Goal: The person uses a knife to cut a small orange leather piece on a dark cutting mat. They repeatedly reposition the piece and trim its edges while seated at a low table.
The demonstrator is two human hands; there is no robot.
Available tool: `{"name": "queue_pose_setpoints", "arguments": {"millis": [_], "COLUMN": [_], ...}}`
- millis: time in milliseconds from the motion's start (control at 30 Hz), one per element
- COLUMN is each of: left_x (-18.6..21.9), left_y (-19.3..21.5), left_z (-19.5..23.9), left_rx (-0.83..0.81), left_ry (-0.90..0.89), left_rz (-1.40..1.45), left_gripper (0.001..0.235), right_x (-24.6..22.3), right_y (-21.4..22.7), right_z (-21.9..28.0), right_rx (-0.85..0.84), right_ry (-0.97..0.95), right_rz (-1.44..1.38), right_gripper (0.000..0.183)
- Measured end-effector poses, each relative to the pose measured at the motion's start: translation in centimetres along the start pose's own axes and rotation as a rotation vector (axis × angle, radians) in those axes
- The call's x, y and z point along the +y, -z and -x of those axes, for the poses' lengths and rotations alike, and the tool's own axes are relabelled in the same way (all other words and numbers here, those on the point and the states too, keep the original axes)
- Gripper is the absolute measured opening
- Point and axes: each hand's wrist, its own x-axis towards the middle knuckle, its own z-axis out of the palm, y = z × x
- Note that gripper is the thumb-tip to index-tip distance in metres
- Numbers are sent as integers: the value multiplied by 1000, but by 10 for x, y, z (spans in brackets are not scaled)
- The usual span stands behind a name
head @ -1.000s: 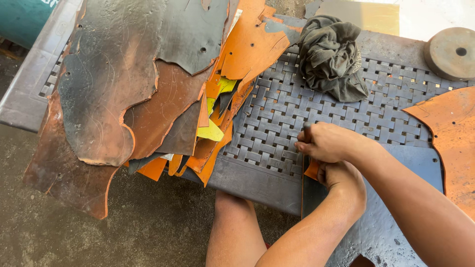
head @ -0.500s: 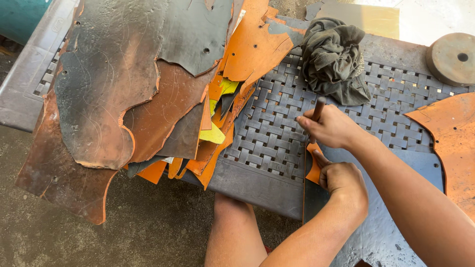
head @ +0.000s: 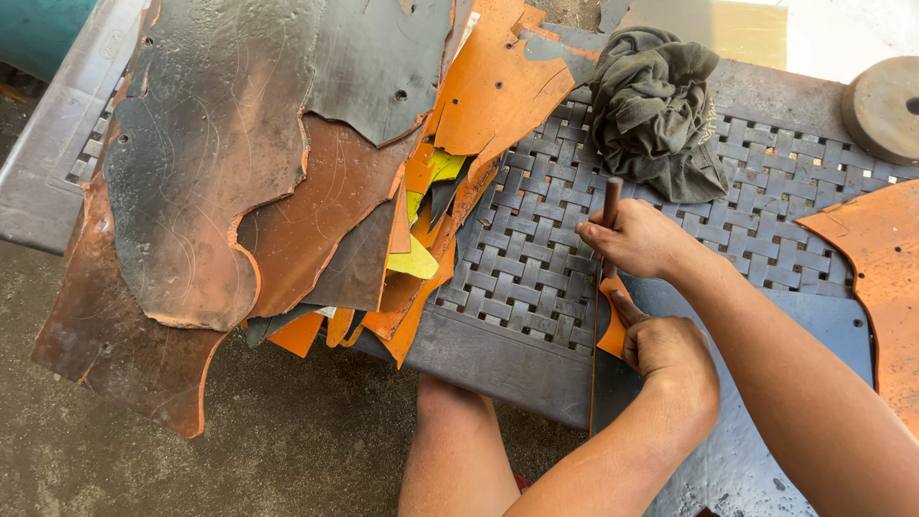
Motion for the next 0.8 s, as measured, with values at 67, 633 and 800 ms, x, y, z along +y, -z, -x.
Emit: {"name": "queue_pose_setpoints", "arguments": {"millis": [67,633,800], "left_x": [1,-10,-43], "left_y": [-1,-32,-83], "left_z": [0,21,89], "left_rx": [-4,111,556], "left_ry": [-5,43,53], "left_rz": [38,143,364], "left_gripper": [15,26,34], "right_x": [-1,80,100], "right_y": [1,-17,-63], "right_z": [-1,56,151], "right_rx": [-4,551,791], "right_ry": [-6,123,28], "right_rz": [38,-740,-517], "right_gripper": [47,37,26]}}
